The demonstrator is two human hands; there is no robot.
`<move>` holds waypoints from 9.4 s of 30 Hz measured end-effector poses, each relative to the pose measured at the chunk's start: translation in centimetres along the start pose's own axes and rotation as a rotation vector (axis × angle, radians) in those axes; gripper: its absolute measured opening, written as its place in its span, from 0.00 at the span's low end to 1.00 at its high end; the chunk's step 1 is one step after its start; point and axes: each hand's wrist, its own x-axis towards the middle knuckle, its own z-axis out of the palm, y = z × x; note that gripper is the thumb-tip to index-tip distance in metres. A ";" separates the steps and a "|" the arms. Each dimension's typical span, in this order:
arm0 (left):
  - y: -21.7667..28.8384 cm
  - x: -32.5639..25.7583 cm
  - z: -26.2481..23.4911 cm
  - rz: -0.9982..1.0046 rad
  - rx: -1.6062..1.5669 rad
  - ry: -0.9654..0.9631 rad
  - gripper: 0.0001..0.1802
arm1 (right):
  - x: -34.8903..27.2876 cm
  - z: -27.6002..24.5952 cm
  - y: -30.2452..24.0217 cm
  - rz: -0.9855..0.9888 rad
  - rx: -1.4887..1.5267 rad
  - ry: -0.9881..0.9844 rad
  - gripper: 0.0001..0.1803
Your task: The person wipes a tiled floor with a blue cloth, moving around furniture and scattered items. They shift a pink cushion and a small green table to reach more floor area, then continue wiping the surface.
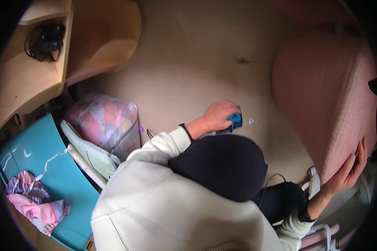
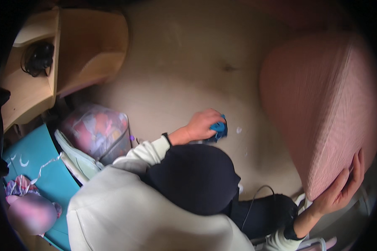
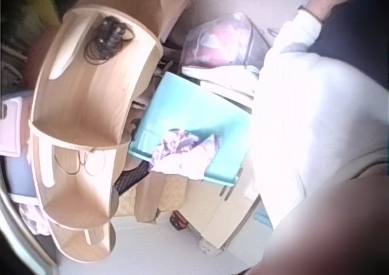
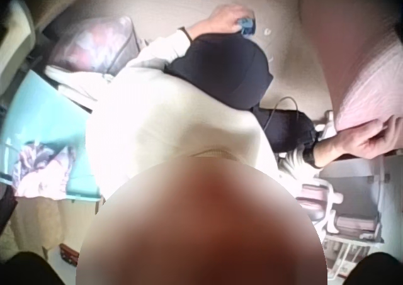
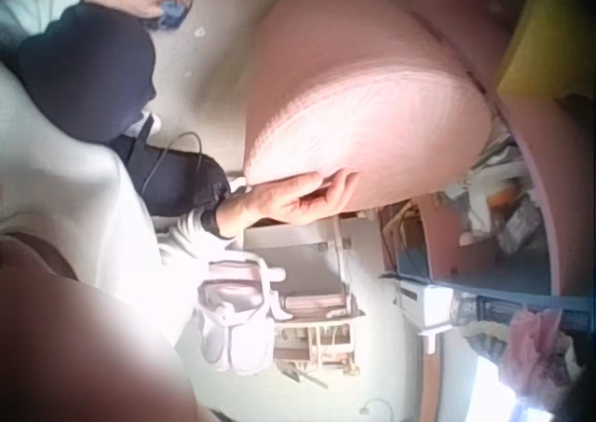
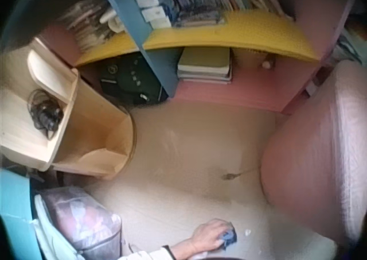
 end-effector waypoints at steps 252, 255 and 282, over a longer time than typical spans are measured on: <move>46.3 -18.3 22.5 -0.753 -0.135 0.115 0.25 | -29.8 28.9 -3.4 -1.048 -0.218 -0.955 0.30; 46.1 -18.8 21.7 -0.753 -0.074 0.098 0.30 | -37.9 20.1 3.3 -1.166 -0.033 -1.225 0.13; 45.4 -23.5 19.5 -0.772 -0.284 0.306 0.28 | -30.3 33.6 -18.0 -0.627 0.374 -0.995 0.22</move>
